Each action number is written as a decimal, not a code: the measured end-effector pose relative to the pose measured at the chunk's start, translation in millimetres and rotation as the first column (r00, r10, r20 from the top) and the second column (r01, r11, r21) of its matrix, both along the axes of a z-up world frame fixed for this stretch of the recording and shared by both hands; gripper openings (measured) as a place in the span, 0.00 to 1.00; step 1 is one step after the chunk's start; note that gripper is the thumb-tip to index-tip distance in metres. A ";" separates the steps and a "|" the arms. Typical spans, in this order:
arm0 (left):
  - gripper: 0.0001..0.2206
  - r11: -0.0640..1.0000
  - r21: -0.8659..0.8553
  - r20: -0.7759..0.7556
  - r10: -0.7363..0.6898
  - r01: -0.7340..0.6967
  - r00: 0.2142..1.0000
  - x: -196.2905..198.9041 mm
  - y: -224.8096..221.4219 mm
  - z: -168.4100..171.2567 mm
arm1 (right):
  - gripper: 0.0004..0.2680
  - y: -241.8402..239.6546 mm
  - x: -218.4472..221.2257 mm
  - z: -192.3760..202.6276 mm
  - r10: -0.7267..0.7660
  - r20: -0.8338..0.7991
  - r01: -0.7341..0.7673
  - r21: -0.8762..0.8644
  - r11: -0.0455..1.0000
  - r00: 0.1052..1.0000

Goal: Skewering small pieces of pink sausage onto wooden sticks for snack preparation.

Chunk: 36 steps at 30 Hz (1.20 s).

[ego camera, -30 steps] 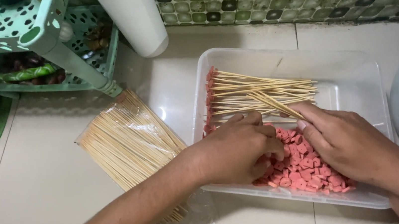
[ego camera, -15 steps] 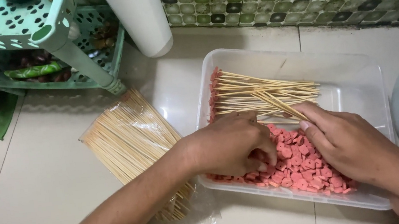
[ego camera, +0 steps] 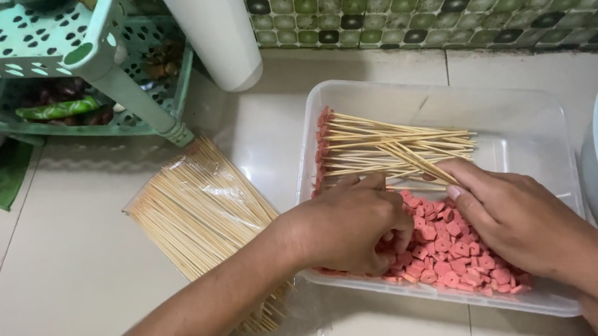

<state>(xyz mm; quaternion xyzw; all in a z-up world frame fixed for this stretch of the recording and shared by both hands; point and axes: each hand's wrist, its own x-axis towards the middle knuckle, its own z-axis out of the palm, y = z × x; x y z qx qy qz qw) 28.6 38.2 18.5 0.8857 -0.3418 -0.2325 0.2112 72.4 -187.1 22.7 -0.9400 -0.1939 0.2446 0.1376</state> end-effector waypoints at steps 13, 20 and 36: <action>0.04 0.995 -0.097 0.000 -0.003 0.003 1.000 -2.2 2.3 0.6 | 0.14 -1.0 -3.8 6.2 -0.160 0.085 0.116 0.382 0.917 0.983; 0.08 0.923 -0.378 0.034 -0.062 0.070 0.997 2.1 3.2 8.6 | 0.14 -6.9 -3.4 4.8 -0.363 0.064 0.283 0.503 0.816 0.930; 0.04 0.774 -0.632 0.332 0.324 -0.046 0.886 13.5 -14.8 -10.2 | 0.13 -10.7 2.3 -8.3 -0.438 -0.037 0.366 0.613 0.700 0.898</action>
